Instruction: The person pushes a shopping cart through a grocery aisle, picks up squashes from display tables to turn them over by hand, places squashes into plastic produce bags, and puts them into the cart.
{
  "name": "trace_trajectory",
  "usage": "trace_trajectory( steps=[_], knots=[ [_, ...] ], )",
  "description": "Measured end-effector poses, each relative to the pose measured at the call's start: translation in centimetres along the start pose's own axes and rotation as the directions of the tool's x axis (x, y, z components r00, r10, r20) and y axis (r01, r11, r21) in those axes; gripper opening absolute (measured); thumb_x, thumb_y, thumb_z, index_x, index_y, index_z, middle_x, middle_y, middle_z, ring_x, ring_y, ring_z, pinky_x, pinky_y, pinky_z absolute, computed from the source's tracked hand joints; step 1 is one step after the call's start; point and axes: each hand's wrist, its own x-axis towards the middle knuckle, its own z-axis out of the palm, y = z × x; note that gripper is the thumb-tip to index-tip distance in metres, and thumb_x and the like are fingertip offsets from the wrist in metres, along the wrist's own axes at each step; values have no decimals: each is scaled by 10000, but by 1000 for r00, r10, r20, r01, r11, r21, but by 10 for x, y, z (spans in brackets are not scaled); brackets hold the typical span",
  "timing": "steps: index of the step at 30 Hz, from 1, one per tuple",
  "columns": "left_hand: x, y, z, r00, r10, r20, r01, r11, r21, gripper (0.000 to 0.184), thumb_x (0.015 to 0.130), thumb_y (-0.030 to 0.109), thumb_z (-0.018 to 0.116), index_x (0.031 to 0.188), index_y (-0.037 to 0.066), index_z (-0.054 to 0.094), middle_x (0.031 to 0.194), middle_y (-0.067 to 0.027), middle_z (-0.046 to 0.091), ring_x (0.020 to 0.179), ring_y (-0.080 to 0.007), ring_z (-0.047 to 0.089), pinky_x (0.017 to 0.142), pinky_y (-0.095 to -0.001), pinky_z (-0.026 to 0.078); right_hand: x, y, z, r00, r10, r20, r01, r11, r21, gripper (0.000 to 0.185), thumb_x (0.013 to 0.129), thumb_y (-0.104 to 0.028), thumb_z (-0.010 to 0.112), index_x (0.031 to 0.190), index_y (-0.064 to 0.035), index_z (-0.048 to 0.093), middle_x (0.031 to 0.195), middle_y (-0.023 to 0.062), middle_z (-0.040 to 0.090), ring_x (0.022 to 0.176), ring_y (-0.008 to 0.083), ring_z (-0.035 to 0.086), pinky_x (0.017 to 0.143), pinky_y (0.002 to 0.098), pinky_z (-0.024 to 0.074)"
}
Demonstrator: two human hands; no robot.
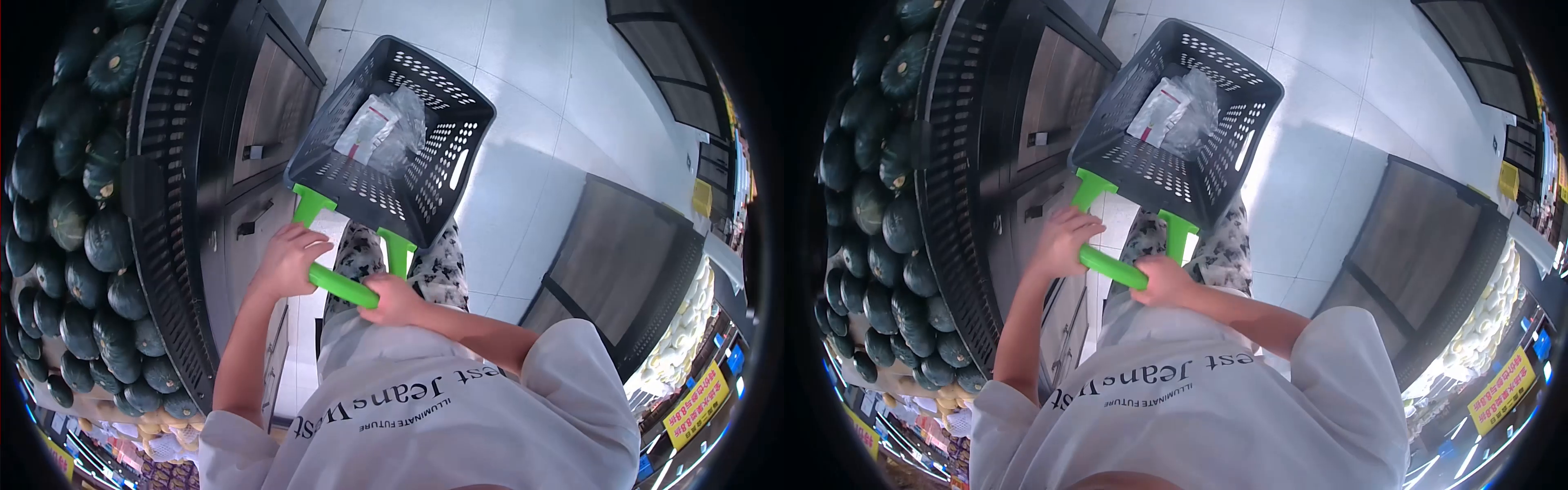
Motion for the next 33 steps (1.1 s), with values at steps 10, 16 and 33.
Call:
trace_trajectory(
  steps=[10, 16, 33],
  knots=[
    [2, 12, 3, 969, -128, 212, 101, 986, 133, 422, 509, 148, 705, 926, 106, 663, 1037, -47, 625, 1048, -255, 552, 1021, -464, 367, 37, 33, -30, 805, -209, 555, 54, 958, 282, 463, 640, -417, 707, 857, -17, 621, 958, 146, 608, 939, 318, 574, 804, 390, 462],
    [18, 16, -3, 908, -136, 397, 94, 988, 123, 440, 499, 242, 751, 908, 97, 679, 1059, -58, 619, 1075, -280, 544, 1035, -494, 351, 30, 52, -30, 838, -346, 422, 141, 884, 445, 384, 668, -372, 706, 792, -31, 579, 852, 122, 587, 869, 312, 549, 778, 395, 453],
    [276, -99, 100, 895, -178, 409, 366, 817, -445, 527, 816, 270, 653, 1246, 19, 478, 1244, -168, 510, 1170, -301, 481, 973, -371, 391, 229, 300, -139, 902, 393, -179, -409, 910, -61, 469, 704, -274, 696, 1084, -38, 558, 1122, 220, 522, 1042, 376, 551, 881, 426, 462]
  ],
)
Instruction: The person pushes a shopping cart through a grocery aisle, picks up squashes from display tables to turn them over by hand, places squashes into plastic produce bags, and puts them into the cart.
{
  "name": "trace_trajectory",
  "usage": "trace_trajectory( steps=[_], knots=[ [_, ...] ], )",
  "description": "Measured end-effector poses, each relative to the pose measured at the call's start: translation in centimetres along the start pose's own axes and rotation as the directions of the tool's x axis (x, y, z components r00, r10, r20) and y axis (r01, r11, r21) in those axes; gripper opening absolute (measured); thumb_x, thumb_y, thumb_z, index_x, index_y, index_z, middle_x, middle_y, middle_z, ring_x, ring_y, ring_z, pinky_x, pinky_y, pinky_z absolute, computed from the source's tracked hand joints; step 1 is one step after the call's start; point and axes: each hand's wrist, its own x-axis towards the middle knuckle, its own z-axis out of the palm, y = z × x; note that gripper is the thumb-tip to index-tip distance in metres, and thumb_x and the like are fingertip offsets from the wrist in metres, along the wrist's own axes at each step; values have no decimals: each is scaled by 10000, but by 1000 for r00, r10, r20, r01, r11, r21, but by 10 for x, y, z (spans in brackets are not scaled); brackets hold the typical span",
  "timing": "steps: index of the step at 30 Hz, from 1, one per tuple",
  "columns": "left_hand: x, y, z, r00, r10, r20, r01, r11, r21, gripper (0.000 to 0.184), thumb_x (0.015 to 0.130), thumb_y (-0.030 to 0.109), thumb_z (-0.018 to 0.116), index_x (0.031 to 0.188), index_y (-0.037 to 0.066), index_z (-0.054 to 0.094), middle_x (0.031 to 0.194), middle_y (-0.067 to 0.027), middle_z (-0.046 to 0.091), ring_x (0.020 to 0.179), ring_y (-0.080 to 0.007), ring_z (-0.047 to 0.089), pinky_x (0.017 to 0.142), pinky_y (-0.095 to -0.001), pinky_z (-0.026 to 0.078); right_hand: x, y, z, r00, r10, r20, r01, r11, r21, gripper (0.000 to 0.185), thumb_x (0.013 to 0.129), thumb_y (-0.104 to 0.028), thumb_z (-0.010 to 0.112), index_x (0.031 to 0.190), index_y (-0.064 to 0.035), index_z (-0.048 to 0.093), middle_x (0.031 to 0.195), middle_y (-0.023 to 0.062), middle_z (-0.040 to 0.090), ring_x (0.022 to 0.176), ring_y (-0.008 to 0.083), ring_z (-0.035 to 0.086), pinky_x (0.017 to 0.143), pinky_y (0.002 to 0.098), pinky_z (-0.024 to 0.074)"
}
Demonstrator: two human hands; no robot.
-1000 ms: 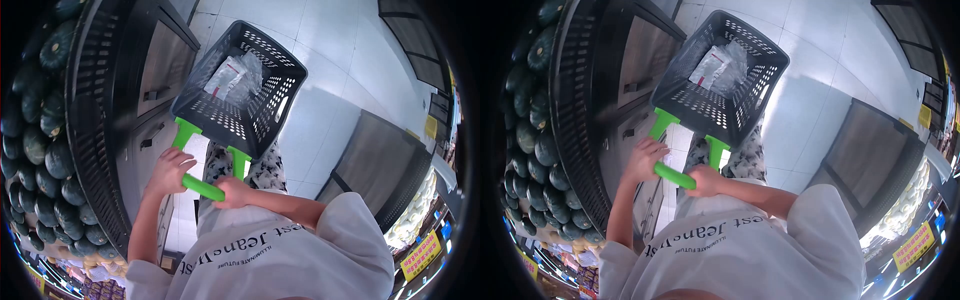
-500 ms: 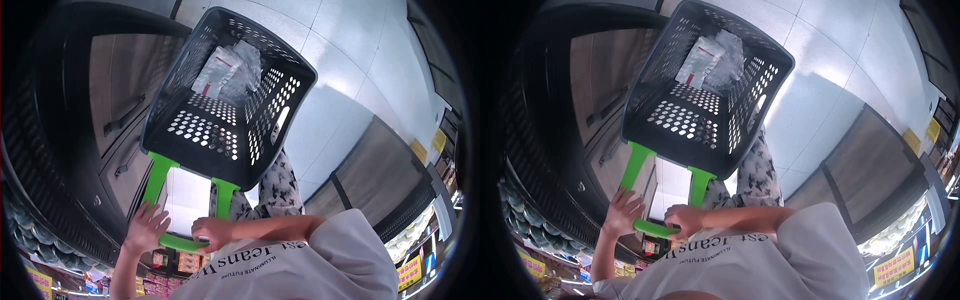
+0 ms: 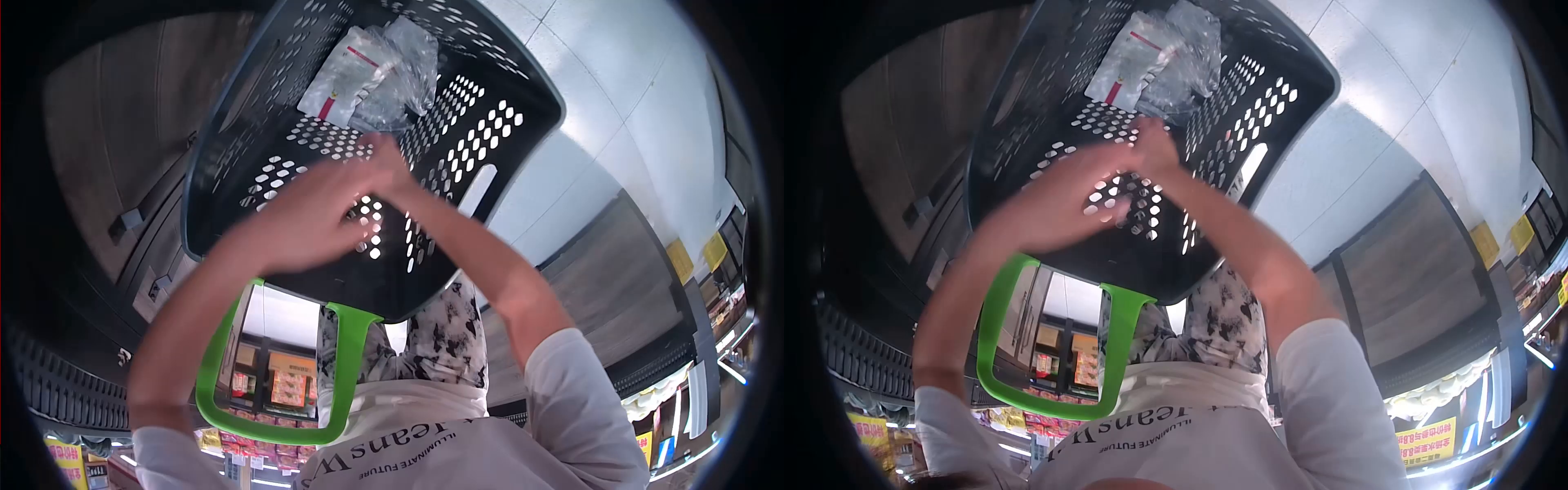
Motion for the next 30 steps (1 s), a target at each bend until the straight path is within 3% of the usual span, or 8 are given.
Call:
trace_trajectory(
  steps=[2, 5, 7, 11, 17, 21, 25, 30],
  knots=[
    [82, -41, 5, 941, -325, 93, 337, 922, -192, 514, 832, 325, 630, 1207, -2, 500, 1146, -172, 576, 1021, -247, 583, 847, -337, 455, 45, 49, 2, 986, 154, 63, -145, 981, -131, 538, 707, -336, 674, 1129, -27, 549, 1152, 236, 521, 1056, 408, 538, 915, 424, 451],
    [176, -129, 69, 729, -527, -438, 319, 826, -464, 489, 804, 315, 599, 1165, -6, 527, 1024, -180, 628, 878, -198, 620, 772, -306, 472, 85, 85, -20, 936, 348, 55, -336, 928, -159, 537, 729, -350, 649, 1184, -75, 566, 1234, 233, 472, 1142, 372, 503, 960, 400, 427],
    [191, -122, 96, 568, -769, -292, 557, 621, -552, 446, 800, 272, 578, 1161, 14, 541, 1056, -168, 625, 918, -219, 619, 796, -320, 470, 117, 138, -14, 904, 425, 40, -413, 895, -169, 601, 682, -406, 652, 1207, -125, 570, 1224, 245, 471, 1140, 354, 512, 977, 382, 419],
    [181, -136, 154, 918, -318, -238, 204, 892, -404, 451, 789, 268, 621, 1177, 47, 559, 1050, -146, 637, 916, -263, 625, 819, -343, 467, 144, 163, -22, 960, 280, 30, -260, 922, -287, 619, 661, -440, 649, 1211, -166, 577, 1283, 296, 417, 1187, 371, 464, 1007, 377, 388],
    [173, -197, 183, 709, -705, -7, 430, 441, -788, 525, 830, 333, 587, 1245, 25, 490, 1074, -153, 613, 1022, -248, 581, 896, -333, 426, 196, 168, -16, 911, 411, 31, -410, 911, -43, 677, 688, -538, 654, 1296, -278, 513, 1511, 165, 79, 1325, 320, 306, 1051, 361, 336],
    [170, -212, 180, 675, -735, -61, 333, 377, -864, 511, 841, 322, 574, 1252, 29, 493, 1138, -163, 592, 1089, -256, 551, 951, -321, 391, 248, 243, -17, 934, 356, -18, -351, 928, 127, 645, 805, -370, 639, 1370, -153, 419, 1412, 145, 376, 1297, 282, 358, 1071, 400, 266],
    [174, -207, 163, 618, -783, -74, 310, 329, -892, 514, 836, 295, 578, 1258, 18, 481, 1184, -171, 561, 1103, -252, 539, 943, -331, 392, 185, 168, -15, 907, 406, -111, -383, 906, 180, 544, 760, -374, 641, 1255, -164, 556, 1071, 115, 650, 1005, 226, 615, 881, 331, 462],
    [143, -173, 152, 590, -807, 38, 194, 97, -976, 663, 875, 403, 527, 1405, 98, 270, 1320, -109, 410, 1153, -255, 453, 932, -383, 380, 116, 105, 1, 906, 263, -330, -221, 962, 159, 213, 749, -226, 659, 904, -94, 724, 895, 106, 692, 832, 236, 642, 805, 317, 484]
  ],
)
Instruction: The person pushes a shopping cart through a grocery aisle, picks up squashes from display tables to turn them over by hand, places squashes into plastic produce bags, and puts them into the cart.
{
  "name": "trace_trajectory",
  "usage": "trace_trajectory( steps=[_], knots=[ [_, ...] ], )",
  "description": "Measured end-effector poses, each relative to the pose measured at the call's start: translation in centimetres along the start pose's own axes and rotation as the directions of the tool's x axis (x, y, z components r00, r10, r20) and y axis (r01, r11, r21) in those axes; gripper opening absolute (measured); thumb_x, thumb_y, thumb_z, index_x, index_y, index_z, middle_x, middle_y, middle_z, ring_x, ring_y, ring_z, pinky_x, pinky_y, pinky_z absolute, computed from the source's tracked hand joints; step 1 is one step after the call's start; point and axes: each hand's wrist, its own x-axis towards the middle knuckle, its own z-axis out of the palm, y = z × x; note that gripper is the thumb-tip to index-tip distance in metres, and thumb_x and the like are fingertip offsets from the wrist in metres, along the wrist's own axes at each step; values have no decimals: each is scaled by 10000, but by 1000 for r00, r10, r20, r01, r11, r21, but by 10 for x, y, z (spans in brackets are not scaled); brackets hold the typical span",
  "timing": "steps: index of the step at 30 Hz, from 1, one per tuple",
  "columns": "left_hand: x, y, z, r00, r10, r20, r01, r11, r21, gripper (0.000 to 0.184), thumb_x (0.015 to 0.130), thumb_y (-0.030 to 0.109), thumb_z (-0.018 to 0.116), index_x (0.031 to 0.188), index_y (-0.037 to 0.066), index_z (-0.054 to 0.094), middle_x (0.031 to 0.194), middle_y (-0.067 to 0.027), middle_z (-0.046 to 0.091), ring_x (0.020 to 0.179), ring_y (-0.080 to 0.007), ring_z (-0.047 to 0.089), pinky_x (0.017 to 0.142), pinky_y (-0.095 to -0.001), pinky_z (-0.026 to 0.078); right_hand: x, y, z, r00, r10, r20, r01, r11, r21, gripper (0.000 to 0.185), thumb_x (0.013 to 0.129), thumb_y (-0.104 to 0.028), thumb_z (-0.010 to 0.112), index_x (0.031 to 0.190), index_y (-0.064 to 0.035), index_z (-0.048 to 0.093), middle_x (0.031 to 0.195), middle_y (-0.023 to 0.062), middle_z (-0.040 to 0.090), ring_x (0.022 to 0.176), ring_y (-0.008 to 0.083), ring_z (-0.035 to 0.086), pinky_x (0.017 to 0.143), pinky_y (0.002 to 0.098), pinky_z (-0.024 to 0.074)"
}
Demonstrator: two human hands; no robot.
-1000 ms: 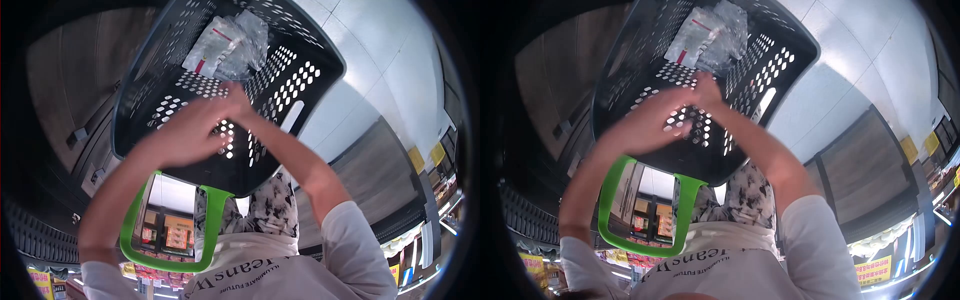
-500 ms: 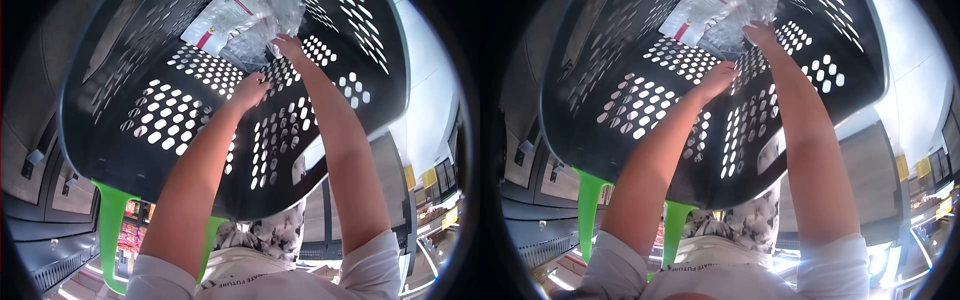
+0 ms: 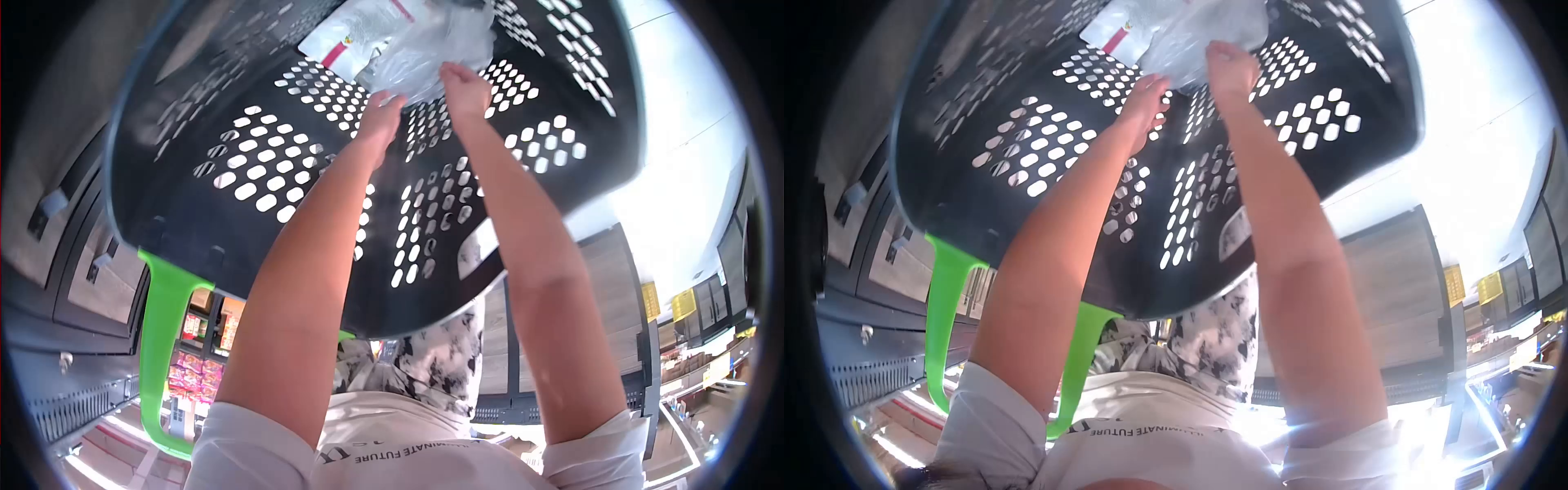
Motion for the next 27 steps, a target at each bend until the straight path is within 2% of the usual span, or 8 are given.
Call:
trace_trajectory(
  steps=[5, 9, 11, 20, 22, 23, 24, 27],
  knots=[
    [-62, 14, -27, 995, -103, -8, 86, 867, -491, 726, 849, 532, 520, 1407, 144, 265, 1400, -122, 309, 1197, -335, 417, 970, -535, 341, -95, -91, -53, 993, 90, 81, -118, 874, 472, 187, 762, -53, 636, 922, 31, 684, 917, 103, 682, 869, 142, 614, 797, 264, 469],
    [-159, 40, -51, 977, 11, 215, 167, 593, -787, 656, 870, 554, 462, 1350, 112, 391, 1300, -153, 471, 1206, -354, 451, 1011, -582, 300, -177, -121, -121, 908, 91, 408, -366, 644, 671, 196, 771, 9, 578, 961, 11, 626, 884, 64, 628, 806, 139, 583, 766, 286, 467],
    [-202, 35, -63, 915, 94, 392, 246, 640, -728, 598, 890, 518, 453, 1331, 116, 418, 1283, -145, 490, 1172, -362, 480, 992, -583, 334, -215, -119, -147, 858, 0, 514, -430, 549, 717, 143, 770, -2, 555, 905, -13, 601, 846, 44, 590, 786, 138, 566, 755, 306, 468],
    [-353, -16, -67, 782, 511, 357, -41, 614, -788, 367, 934, 284, 491, 1249, 97, 495, 1103, -108, 602, 1002, -232, 601, 897, -384, 488, -333, -169, -232, 633, -101, 768, -467, 741, 482, 169, 770, 18, 482, 919, -11, 556, 818, 54, 572, 749, 156, 563, 686, 307, 467],
    [-396, -25, -65, 793, 525, 310, -197, 701, -685, 366, 904, 188, 537, 1253, 91, 487, 1053, -87, 609, 963, -191, 605, 866, -348, 495, -347, -163, -234, 612, -69, 788, -435, 803, 408, 212, 776, 12, 477, 974, 2, 552, 851, 67, 588, 767, 164, 576, 685, 303, 469],
    [-414, -31, -64, 801, 528, 281, -268, 737, -621, 377, 889, 140, 560, 1255, 88, 483, 1027, -76, 612, 943, -170, 607, 851, -329, 499, -346, -154, -238, 520, -90, 850, -330, 896, 297, 414, 829, -54, 511, 1236, -50, 437, 1089, 60, 559, 932, 159, 579, 783, 302, 490],
    [-429, -38, -67, 697, 603, 388, -293, 733, -614, 438, 838, 38, 597, 1254, 76, 468, 954, -44, 608, 870, -122, 598, 792, -275, 498, -362, -168, -242, 529, -84, 844, -296, 914, 277, 419, 843, -97, 541, 1246, -52, 436, 1107, 54, 554, 969, 152, 566, 807, 304, 480],
    [-462, -47, -69, 713, 622, 324, -604, 779, -168, 307, 831, 33, 615, 1121, 58, 517, 778, 4, 592, 724, -54, 557, 647, -214, 440, -381, -170, -243, 515, -186, 837, -94, 958, 270, 446, 857, -217, 623, 1241, -53, 468, 1147, 33, 535, 1047, 133, 529, 858, 308, 449]
  ],
)
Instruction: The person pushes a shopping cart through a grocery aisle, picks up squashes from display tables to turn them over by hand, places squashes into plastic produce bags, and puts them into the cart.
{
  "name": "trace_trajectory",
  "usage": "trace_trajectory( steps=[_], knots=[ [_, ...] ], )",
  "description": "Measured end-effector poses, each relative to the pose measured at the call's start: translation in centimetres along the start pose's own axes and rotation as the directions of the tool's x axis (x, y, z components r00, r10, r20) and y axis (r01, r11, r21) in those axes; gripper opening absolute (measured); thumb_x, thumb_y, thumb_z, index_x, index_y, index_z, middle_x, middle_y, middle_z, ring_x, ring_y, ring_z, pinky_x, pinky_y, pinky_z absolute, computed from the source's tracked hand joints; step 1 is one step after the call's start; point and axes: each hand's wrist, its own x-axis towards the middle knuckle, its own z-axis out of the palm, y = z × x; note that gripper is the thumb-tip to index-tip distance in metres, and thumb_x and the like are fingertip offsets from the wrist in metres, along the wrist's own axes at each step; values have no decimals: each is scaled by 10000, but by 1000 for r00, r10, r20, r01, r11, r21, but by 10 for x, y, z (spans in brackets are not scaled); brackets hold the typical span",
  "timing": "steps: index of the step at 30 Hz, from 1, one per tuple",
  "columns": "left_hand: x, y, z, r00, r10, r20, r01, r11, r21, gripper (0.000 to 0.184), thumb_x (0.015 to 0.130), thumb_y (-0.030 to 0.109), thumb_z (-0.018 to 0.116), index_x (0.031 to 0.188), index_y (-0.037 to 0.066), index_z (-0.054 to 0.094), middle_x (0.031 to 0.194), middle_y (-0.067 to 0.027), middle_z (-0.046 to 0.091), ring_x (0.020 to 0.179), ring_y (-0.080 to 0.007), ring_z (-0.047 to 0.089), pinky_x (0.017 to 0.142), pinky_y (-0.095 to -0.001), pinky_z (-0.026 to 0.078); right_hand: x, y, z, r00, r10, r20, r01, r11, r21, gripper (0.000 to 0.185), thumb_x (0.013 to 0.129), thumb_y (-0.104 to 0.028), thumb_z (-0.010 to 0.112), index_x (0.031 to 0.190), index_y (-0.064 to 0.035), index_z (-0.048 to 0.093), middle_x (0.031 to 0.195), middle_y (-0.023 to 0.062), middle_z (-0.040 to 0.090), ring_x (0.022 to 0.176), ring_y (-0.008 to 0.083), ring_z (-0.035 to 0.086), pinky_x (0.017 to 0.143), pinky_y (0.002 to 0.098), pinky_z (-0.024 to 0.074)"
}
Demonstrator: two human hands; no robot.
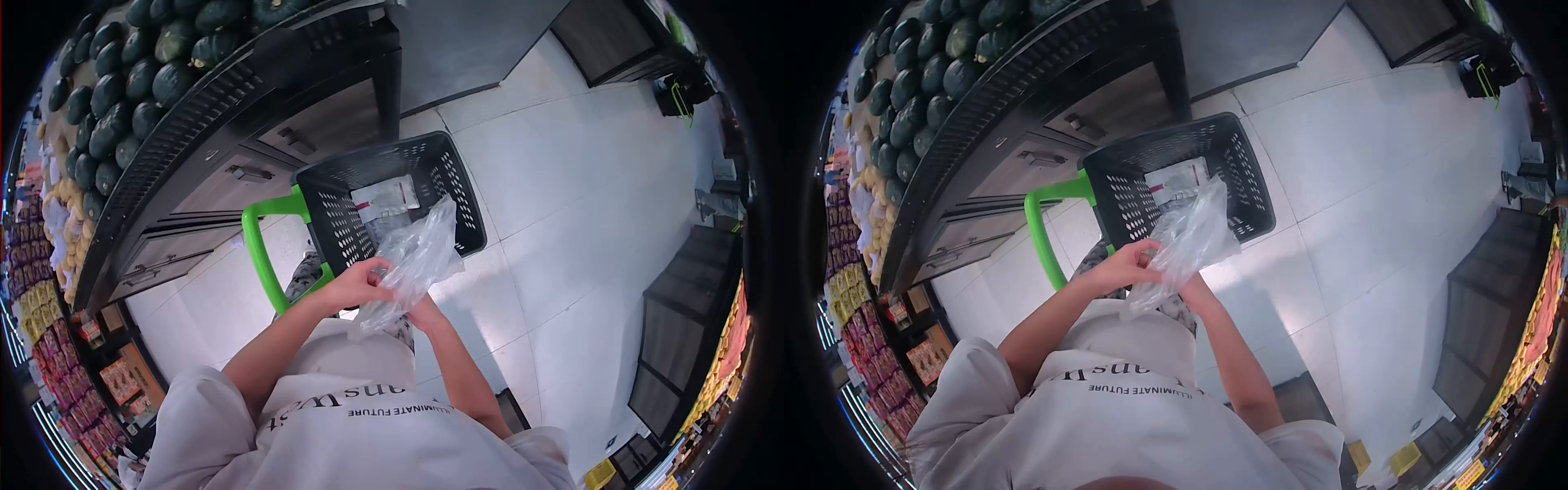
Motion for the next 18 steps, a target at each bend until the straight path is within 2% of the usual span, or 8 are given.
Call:
trace_trajectory(
  steps=[3, 4, 5, 9, 12, 13, 16, 18],
  knots=[
    [4, -26, -10, 958, 222, -179, -222, 975, 20, 174, 822, 16, 623, 970, 48, 537, 705, 40, 566, 660, -16, 514, 583, -183, 388, 2, 4, 15, 991, -83, -101, 66, 984, -163, 407, 855, -207, 628, 1209, -46, 507, 1176, 39, 532, 1052, 128, 526, 860, 299, 442],
    [-11, -8, -6, 922, 298, -246, -333, 936, -115, 129, 815, 2, 625, 832, 50, 507, 676, 61, 540, 622, 7, 477, 542, -164, 355, -2, 2, 24, 981, -146, -129, 118, 971, -206, 394, 856, -204, 627, 1200, -44, 518, 1185, 42, 532, 1052, 125, 525, 860, 294, 439],
    [-18, 1, -9, 884, 360, -298, -406, 907, -110, 156, 807, 24, 645, 796, 61, 494, 641, 74, 488, 581, 7, 414, 507, -179, 309, -6, -2, 32, 965, -215, -153, 172, 952, -254, 382, 856, -200, 626, 1190, -43, 528, 1194, 45, 532, 1051, 121, 524, 859, 289, 436],
    [-53, 21, -40, 692, 535, -485, -640, 766, -68, 231, 803, 42, 663, 735, 73, 444, 603, 86, 407, 551, 7, 340, 476, -196, 260, -15, -13, 73, 951, -290, -110, 287, 957, -45, 389, 876, -201, 584, 1212, -30, 486, 1199, 59, 536, 1076, 148, 518, 882, 316, 427],
    [-95, 30, -77, 525, 650, -549, -729, 676, 103, 275, 806, 46, 667, 706, 77, 414, 600, 86, 380, 558, 0, 333, 478, -197, 254, -17, -19, 123, 902, -367, -228, 396, 913, 96, 441, 890, -262, 553, 1257, -61, 414, 1182, 62, 532, 1116, 183, 498, 902, 366, 415],
    [-109, 26, -94, 468, 684, -560, -728, 657, 194, 213, 804, 49, 663, 704, 36, 476, 590, 54, 429, 566, -21, 367, 485, -210, 293, -22, -22, 145, 876, -430, -218, 463, 878, 125, 507, 893, -304, 525, 1313, -88, 338, 1170, 75, 520, 1153, 214, 471, 939, 410, 393],
    [-169, 22, -130, 357, 739, -572, -684, 623, 378, 94, 807, 54, 641, 761, -1, 580, 600, 11, 499, 576, -48, 413, 509, -231, 347, -24, -30, 224, 809, -575, -123, 582, 812, 37, 551, 888, -319, 524, 1345, -99, 309, 1180, 87, 502, 1184, 225, 440, 967, 433, 378],
    [-205, 7, -155, 378, 744, -550, -662, 633, 401, 62, 809, 56, 626, 811, -6, 620, 612, -11, 530, 582, -61, 435, 524, -242, 372, -11, -24, 267, 762, -647, -32, 625, 747, -227, 563, 867, -237, 586, 1336, -60, 329, 1160, 93, 504, 1128, 218, 483, 952, 385, 399]
  ],
)
